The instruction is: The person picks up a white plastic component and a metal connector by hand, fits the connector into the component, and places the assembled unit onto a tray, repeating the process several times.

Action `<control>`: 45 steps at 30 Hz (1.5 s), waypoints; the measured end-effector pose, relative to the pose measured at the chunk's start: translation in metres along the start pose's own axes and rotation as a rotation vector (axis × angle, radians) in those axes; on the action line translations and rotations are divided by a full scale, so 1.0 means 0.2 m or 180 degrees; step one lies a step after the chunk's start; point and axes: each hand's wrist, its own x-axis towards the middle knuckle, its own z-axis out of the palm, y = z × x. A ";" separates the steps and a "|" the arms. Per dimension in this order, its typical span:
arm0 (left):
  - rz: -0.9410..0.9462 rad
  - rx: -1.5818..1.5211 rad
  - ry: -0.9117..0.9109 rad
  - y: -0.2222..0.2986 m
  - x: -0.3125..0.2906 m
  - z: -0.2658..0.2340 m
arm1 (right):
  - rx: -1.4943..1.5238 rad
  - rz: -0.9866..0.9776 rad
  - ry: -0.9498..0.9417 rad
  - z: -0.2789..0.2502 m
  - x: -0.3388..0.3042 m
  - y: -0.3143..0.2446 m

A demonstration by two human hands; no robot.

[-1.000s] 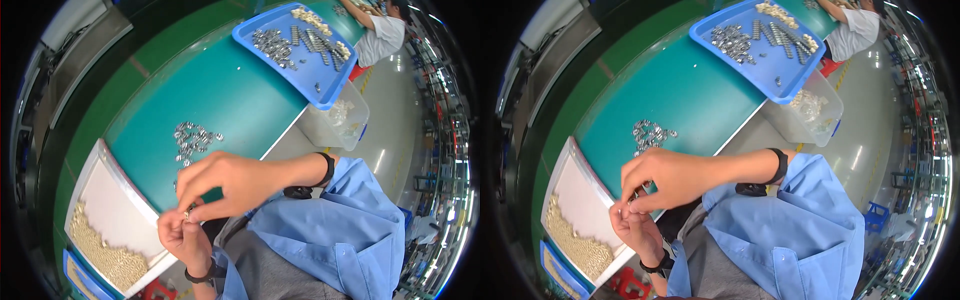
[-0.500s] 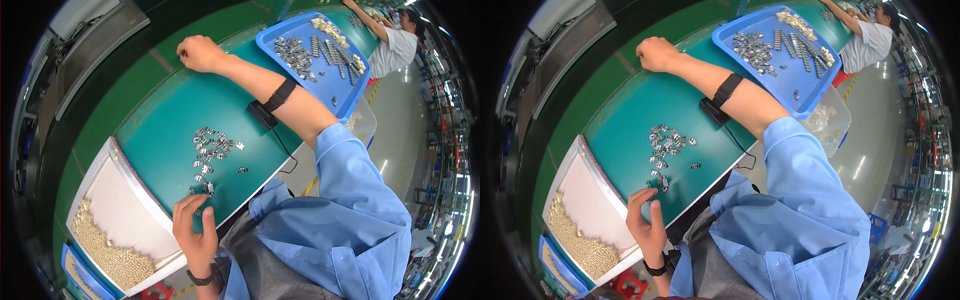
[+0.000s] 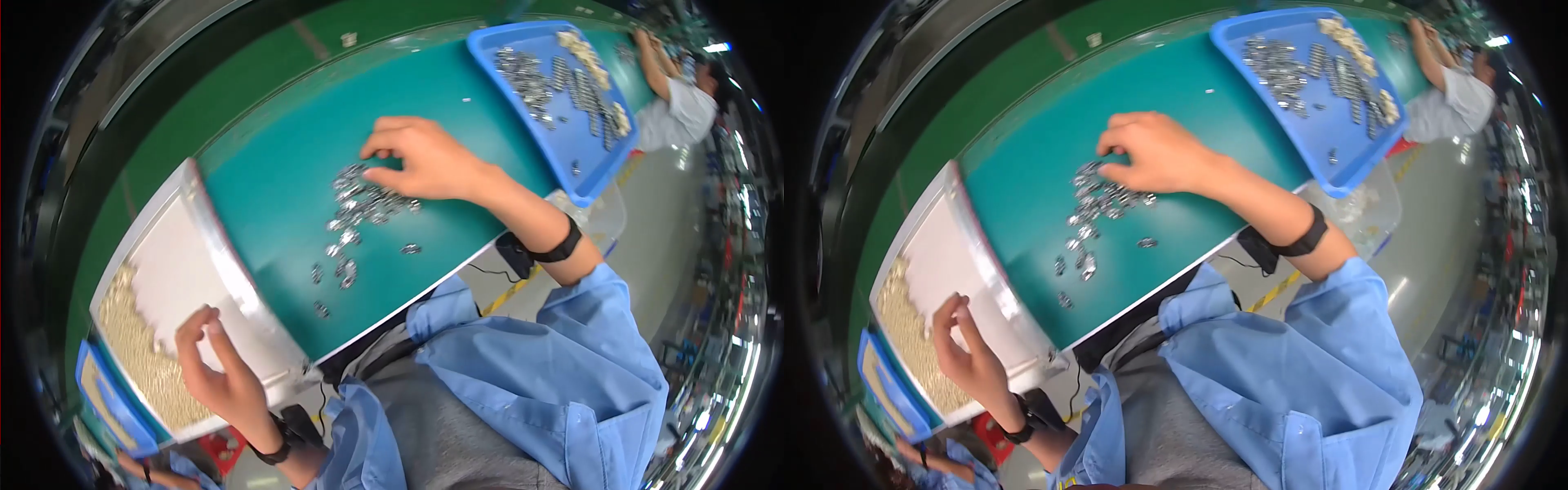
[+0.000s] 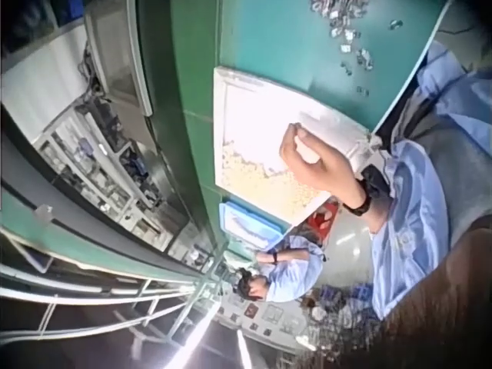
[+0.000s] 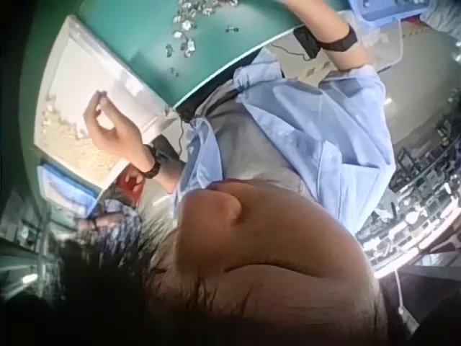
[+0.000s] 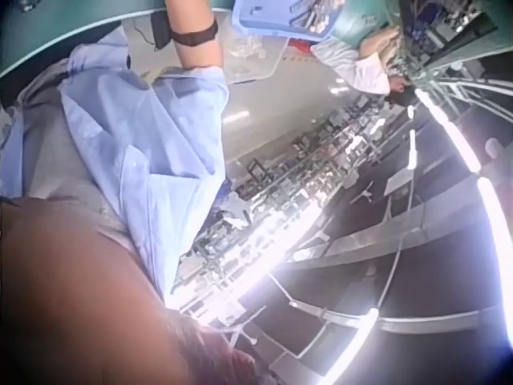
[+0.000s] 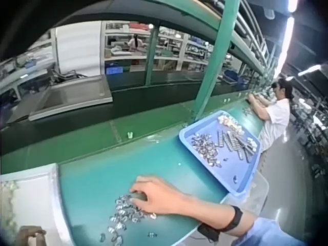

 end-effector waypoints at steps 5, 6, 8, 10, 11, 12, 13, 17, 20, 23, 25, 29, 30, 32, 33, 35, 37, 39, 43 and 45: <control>-0.0324 0.0796 0.0238 -0.37 0.06 -0.40 | -0.0040 0.0318 -0.0084 -0.01 -0.05 -0.21; -0.0283 0.0865 0.0211 -0.50 0.06 -0.47 | -0.0114 0.0377 -0.0123 -0.01 -0.05 -0.24; -0.0254 0.1150 0.0092 -0.70 0.11 -0.59 | 0.0130 0.0408 -0.0140 0.02 -0.07 -0.25; -0.0317 0.1253 0.0125 -0.77 0.23 -0.64 | 0.0473 0.0690 -0.0120 0.03 -0.08 -0.25; -0.0321 0.1282 0.0112 -0.79 0.30 -0.64 | 0.0488 0.0637 -0.0150 0.04 -0.07 -0.27; -0.0300 0.1293 0.0075 -0.82 0.38 -0.62 | 0.0573 0.0491 -0.0030 0.04 -0.07 -0.28; -0.0294 0.1294 0.0086 -0.83 0.46 -0.60 | 0.0654 0.0358 0.0108 0.05 -0.07 -0.30; -0.0236 0.2025 -0.0229 -0.89 0.68 -0.46 | 0.0676 0.0258 0.0318 0.03 -0.10 -0.31; -0.0341 0.2292 -0.0435 -0.96 0.79 -0.36 | 0.0775 0.0324 0.0439 0.00 -0.11 -0.27; -0.0244 0.2419 -0.0359 -1.06 0.84 -0.32 | 0.1291 0.0472 0.0529 -0.03 -0.11 -0.24; 0.0013 0.2332 -0.0200 -1.09 0.82 -0.28 | 0.1649 0.0516 0.0466 -0.06 -0.08 -0.24; 0.0189 0.1617 -0.0126 -0.77 0.72 -0.27 | 0.3005 0.0358 0.0306 -0.12 -0.10 -0.23; 0.0017 0.1272 -0.0183 -0.62 0.65 -0.24 | 0.2981 0.0391 0.0333 -0.12 -0.11 -0.22; 0.0143 0.0919 -0.0145 -0.44 0.54 -0.16 | 0.3348 0.0215 0.0305 -0.12 -0.14 -0.23; 0.0245 0.0604 -0.0077 -0.36 0.47 -0.14 | 0.3547 0.0115 0.0280 -0.11 -0.15 -0.25; 0.0537 0.0389 -0.0104 -0.21 0.33 -0.09 | 0.3549 0.0043 0.0242 -0.09 -0.17 -0.29; 0.0824 0.0176 -0.0128 -0.09 0.18 -0.05 | 0.3533 -0.0123 0.0170 -0.08 -0.18 -0.35; 0.1109 -0.0372 -0.0278 0.00 0.04 0.02 | 0.3257 -0.0267 0.0208 -0.07 -0.20 -0.40; 0.0733 -0.1763 -0.0244 0.12 -0.19 0.16 | 0.2644 -0.0626 0.0257 -0.08 -0.23 -0.50; 0.0790 -0.2140 -0.0431 0.13 -0.23 0.19 | 0.2545 -0.0757 0.0226 -0.09 -0.24 -0.55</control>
